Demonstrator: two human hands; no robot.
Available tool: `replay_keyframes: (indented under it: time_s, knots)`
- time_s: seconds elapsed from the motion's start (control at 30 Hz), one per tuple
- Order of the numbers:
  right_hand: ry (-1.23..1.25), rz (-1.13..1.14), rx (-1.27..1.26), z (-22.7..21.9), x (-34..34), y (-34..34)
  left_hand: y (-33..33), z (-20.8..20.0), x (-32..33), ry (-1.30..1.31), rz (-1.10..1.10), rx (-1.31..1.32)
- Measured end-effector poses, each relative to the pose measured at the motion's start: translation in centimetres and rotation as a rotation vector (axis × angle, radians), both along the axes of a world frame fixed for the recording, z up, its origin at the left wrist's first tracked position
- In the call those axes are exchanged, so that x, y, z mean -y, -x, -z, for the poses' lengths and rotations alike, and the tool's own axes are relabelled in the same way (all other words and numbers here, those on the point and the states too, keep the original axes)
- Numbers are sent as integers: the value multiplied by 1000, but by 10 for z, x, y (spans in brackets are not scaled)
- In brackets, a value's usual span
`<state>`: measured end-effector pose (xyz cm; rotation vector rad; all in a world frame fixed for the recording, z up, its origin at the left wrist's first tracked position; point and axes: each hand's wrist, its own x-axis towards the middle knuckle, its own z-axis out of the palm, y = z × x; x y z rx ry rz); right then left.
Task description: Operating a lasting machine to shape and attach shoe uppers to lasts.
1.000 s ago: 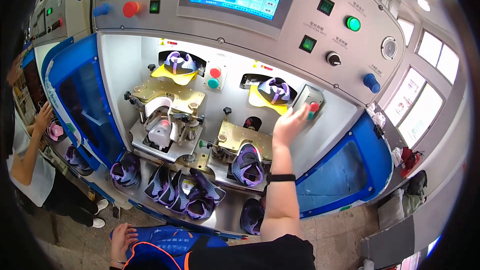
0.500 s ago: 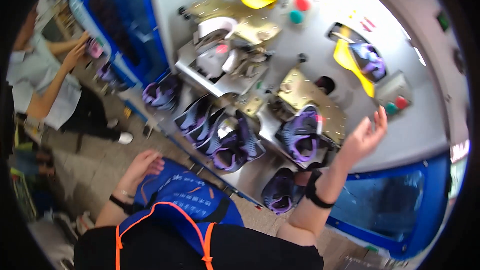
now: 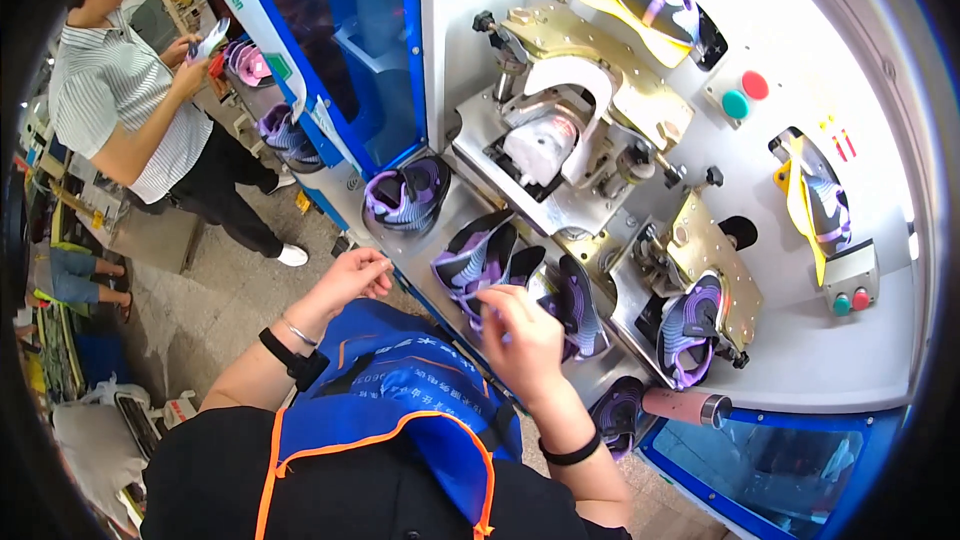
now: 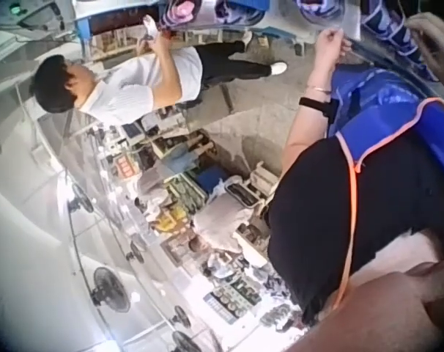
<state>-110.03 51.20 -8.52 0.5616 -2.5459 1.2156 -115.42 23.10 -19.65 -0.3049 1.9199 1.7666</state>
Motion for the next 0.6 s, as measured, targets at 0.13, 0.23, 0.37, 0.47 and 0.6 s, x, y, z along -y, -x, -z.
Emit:
replay_keyframes:
  time_s: [0.13, 0.23, 0.37, 0.47, 0.6]
  knots:
    - [-338, -61, -61, 32, 52, 51, 34, -13, 16, -89, 186, -1]
    - [-640, -117, 107, 54, 69, 73, 58, -13, 32, -160, 342, -51]
    - [-317, 44, -192, -33, 74, 118, 84, -21, 59, -145, 397, 33]
    - [-457, 326, -531, -105, 32, 184, 107, -39, 62, -140, 510, -16]
    - [-360, 797, -109, -175, -33, 299, 116, -59, 44, -119, 587, -147]
